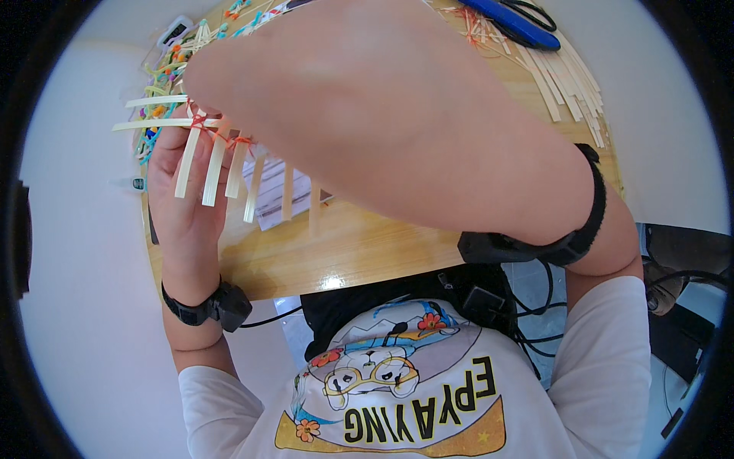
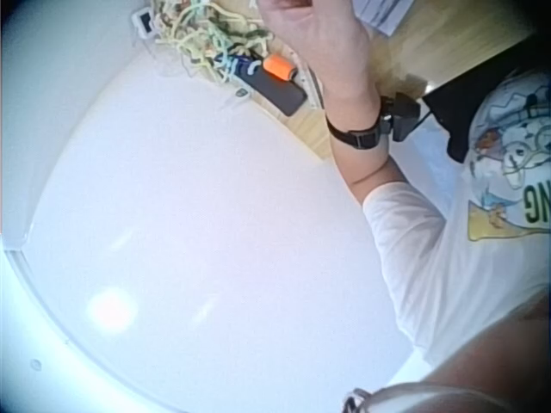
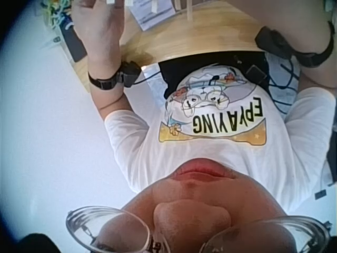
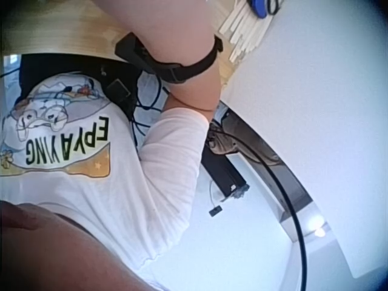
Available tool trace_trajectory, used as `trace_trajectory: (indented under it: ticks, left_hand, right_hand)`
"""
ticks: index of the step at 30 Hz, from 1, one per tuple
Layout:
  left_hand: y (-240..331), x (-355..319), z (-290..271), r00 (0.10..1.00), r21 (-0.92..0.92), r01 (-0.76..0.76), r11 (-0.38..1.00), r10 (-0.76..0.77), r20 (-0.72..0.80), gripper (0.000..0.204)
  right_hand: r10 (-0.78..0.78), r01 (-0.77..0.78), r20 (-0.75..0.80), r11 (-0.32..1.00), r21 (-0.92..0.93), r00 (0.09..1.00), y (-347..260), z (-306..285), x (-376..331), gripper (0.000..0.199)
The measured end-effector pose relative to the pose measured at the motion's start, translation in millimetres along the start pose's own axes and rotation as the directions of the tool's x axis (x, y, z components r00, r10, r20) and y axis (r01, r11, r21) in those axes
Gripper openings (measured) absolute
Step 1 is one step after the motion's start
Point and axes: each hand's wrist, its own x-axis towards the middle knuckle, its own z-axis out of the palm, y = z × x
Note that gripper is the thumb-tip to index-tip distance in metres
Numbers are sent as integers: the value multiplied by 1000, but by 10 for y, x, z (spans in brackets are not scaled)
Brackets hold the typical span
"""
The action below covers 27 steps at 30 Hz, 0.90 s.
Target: Weaving flat bamboo sticks together and securing the pattern with orange string to create a craft piece.
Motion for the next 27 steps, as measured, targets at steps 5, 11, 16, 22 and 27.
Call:
trace_trajectory:
  ticks: [5, 11, 16, 22, 27]
  left_hand:
    - [7, -2, 8, 999, -8, -36, 999, 36, -16, 28]
    - [-3, -8, 21, 995, -24, -95, 995, 95, -12, 32]
    - [-17, -25, 47, 990, -47, -139, 989, 138, -23, 33]
    - [-8, -34, 34, 984, 32, -180, 983, 180, 2, 31]
    - [-20, -43, 55, 976, 44, -218, 975, 216, 35, 30]
  right_hand:
    - [8, -8, 3, 1000, -3, 1000, -12, -8, -7, 15]
    - [17, -16, 8, 1000, -6, 1000, -36, -22, -8, 15]
    - [20, -20, 14, 1000, 0, 1000, -55, -30, -9, 15]
    - [28, -28, 18, 1000, -2, 999, -56, -38, -15, 16]
    - [30, -30, 21, 1000, 1, 999, -54, -34, -26, 16]
